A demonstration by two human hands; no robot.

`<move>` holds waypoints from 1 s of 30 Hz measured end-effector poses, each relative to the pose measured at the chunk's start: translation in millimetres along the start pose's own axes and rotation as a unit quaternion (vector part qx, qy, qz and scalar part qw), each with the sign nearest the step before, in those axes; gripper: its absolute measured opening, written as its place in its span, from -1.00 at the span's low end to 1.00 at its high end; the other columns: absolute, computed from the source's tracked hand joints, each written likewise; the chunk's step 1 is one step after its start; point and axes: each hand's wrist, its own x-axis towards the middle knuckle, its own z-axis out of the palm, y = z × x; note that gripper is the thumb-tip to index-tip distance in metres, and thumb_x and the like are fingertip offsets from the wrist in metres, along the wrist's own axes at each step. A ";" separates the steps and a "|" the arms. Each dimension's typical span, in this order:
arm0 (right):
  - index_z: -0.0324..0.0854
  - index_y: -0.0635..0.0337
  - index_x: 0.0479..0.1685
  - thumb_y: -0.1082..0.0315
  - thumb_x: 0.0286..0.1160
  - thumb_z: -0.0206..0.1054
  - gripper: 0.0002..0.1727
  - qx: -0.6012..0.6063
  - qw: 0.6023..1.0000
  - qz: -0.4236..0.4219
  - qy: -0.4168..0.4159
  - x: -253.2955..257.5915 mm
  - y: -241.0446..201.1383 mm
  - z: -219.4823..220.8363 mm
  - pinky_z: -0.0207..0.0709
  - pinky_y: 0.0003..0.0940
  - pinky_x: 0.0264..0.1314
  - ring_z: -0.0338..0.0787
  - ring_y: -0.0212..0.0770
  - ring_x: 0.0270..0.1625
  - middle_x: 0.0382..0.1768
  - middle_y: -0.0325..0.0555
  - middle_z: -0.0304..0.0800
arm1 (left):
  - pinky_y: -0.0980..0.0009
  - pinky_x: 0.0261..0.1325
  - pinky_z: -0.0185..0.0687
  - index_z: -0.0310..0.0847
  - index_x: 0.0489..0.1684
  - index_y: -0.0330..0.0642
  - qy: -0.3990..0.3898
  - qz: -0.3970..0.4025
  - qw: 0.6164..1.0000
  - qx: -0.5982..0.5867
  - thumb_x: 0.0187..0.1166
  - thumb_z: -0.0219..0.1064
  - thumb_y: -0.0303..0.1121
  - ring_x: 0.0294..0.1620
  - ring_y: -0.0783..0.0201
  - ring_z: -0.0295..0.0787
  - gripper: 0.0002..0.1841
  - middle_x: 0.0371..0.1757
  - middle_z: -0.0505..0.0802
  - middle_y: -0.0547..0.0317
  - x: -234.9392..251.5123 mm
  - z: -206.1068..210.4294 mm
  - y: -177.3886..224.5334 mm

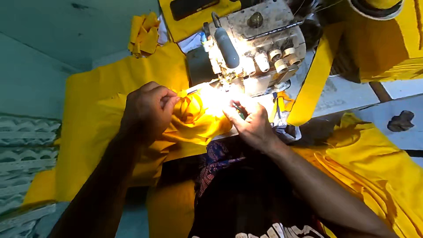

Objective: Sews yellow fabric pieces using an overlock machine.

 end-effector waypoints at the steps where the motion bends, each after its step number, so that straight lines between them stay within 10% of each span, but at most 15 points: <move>1: 0.78 0.08 0.13 0.03 0.57 0.42 -0.63 -0.013 1.000 -0.018 -0.006 3.2 -4.0 3.7 0.70 -0.35 -0.17 0.75 -0.39 -0.20 -0.15 -0.24 0.81 | 0.14 -0.19 0.67 0.80 -0.10 -0.23 0.011 0.015 1.000 0.019 0.69 0.29 -0.24 -0.29 0.12 0.73 -0.75 -0.19 0.78 -0.02 -5.3 -1.7 0.8; 5: 0.82 0.09 0.15 0.07 0.56 0.42 -0.64 -0.066 0.991 -0.118 -0.015 12.3 -13.0 23.7 0.70 -0.25 -0.31 0.79 -0.30 -0.32 -0.25 -0.20 0.86 | 0.25 -0.29 0.61 0.77 -0.11 -0.23 0.039 0.020 0.999 0.027 0.71 0.25 -0.24 -0.36 0.20 0.67 -0.75 -0.23 0.74 0.04 -19.7 -9.3 7.3; 15: 0.83 0.04 -0.01 0.12 0.68 0.31 -0.75 -0.108 0.966 -0.233 -0.024 38.4 -29.1 49.0 0.68 -0.25 0.04 0.80 -0.19 0.03 -0.17 -0.19 0.81 | 0.60 -0.36 0.56 0.78 -0.17 -0.13 0.061 0.005 0.997 -0.054 0.63 0.32 -0.27 -0.39 0.52 0.61 -0.84 -0.26 0.74 0.26 -29.5 -9.4 21.5; 23: 0.82 0.00 0.06 0.16 0.61 0.35 -0.76 -0.083 0.979 -0.182 -0.047 3.6 -29.4 54.9 0.61 -0.27 -0.58 0.74 -0.29 -0.47 -0.31 -0.24 0.77 | 0.68 -0.38 0.55 0.84 -0.14 -0.10 0.068 0.025 0.990 -0.120 0.59 0.38 -0.25 -0.40 0.61 0.62 -0.83 -0.27 0.79 0.35 -23.9 -5.0 33.1; 27: 0.81 0.10 -0.26 0.10 0.55 0.41 -0.75 -0.054 0.979 -0.184 -0.064 -30.6 -30.3 60.7 0.71 -0.22 -0.39 0.82 -0.20 -0.37 -0.39 -0.15 0.81 | 0.56 -0.27 0.67 0.88 -0.06 -0.08 0.005 0.107 0.979 -0.175 0.56 0.37 -0.30 -0.33 0.54 0.71 -0.82 -0.24 0.85 0.34 -3.8 21.2 57.1; 30: 0.83 0.12 -0.06 0.08 0.61 0.37 -0.70 -0.038 0.978 -0.174 -0.108 -45.6 -27.1 50.5 0.74 -0.24 -0.31 0.84 -0.19 -0.32 -0.25 -0.10 0.86 | 0.30 -0.25 0.74 0.85 0.10 -0.06 -0.014 0.106 0.989 -0.100 0.54 0.31 -0.26 -0.34 0.35 0.79 -0.71 -0.22 0.90 0.23 16.7 42.7 63.6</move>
